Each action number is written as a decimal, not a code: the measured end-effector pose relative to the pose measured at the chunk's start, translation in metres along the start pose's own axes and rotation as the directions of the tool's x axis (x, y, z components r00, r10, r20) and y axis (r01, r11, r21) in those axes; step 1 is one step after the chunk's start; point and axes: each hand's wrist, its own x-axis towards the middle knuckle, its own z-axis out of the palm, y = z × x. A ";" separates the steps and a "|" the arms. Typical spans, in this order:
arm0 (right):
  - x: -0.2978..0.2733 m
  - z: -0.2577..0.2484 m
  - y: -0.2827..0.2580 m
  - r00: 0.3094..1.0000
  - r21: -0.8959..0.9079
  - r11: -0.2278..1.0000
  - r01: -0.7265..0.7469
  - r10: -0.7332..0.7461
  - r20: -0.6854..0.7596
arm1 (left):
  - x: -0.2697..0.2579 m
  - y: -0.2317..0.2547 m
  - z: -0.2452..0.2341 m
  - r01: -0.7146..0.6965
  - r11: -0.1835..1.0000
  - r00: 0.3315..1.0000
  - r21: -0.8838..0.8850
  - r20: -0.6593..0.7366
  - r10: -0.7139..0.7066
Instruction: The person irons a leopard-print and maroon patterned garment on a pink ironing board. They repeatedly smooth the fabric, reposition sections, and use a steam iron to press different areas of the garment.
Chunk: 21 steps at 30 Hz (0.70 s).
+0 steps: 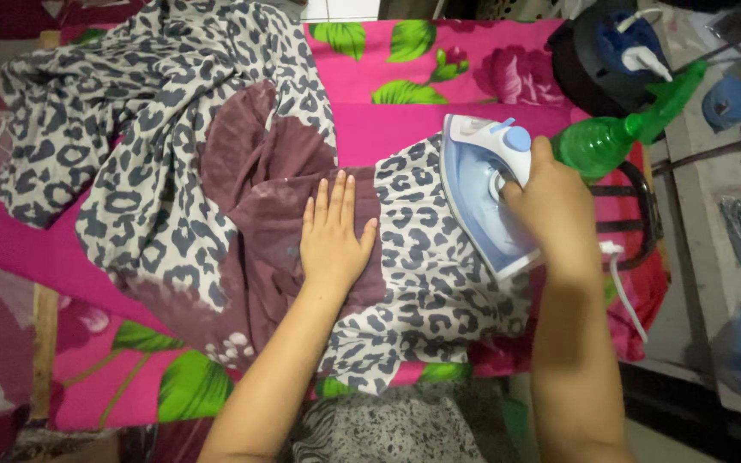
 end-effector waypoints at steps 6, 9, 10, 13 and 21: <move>-0.017 -0.008 -0.008 0.982 0.162 0.982 0.101 -0.124 0.140 | 0.000 -0.003 -0.009 0.056 0.998 0.998 0.028 0.000 -0.056; -0.013 -0.005 -0.019 0.986 0.113 0.991 0.068 -0.084 0.144 | 0.001 -0.005 -0.013 0.075 0.996 0.997 0.052 0.008 -0.076; -0.008 -0.002 -0.023 0.989 0.064 0.995 0.081 -0.088 0.122 | 0.001 -0.006 -0.013 0.077 0.996 0.997 0.051 0.017 -0.078; 0.010 0.006 -0.032 0.988 0.005 0.991 0.132 -0.132 0.084 | 0.000 -0.007 -0.014 0.084 0.996 0.995 0.027 0.044 -0.085; -0.054 -0.007 -0.019 0.968 0.107 0.993 0.051 -0.076 0.240 | -0.001 -0.016 -0.004 0.043 0.997 0.999 0.069 0.006 -0.044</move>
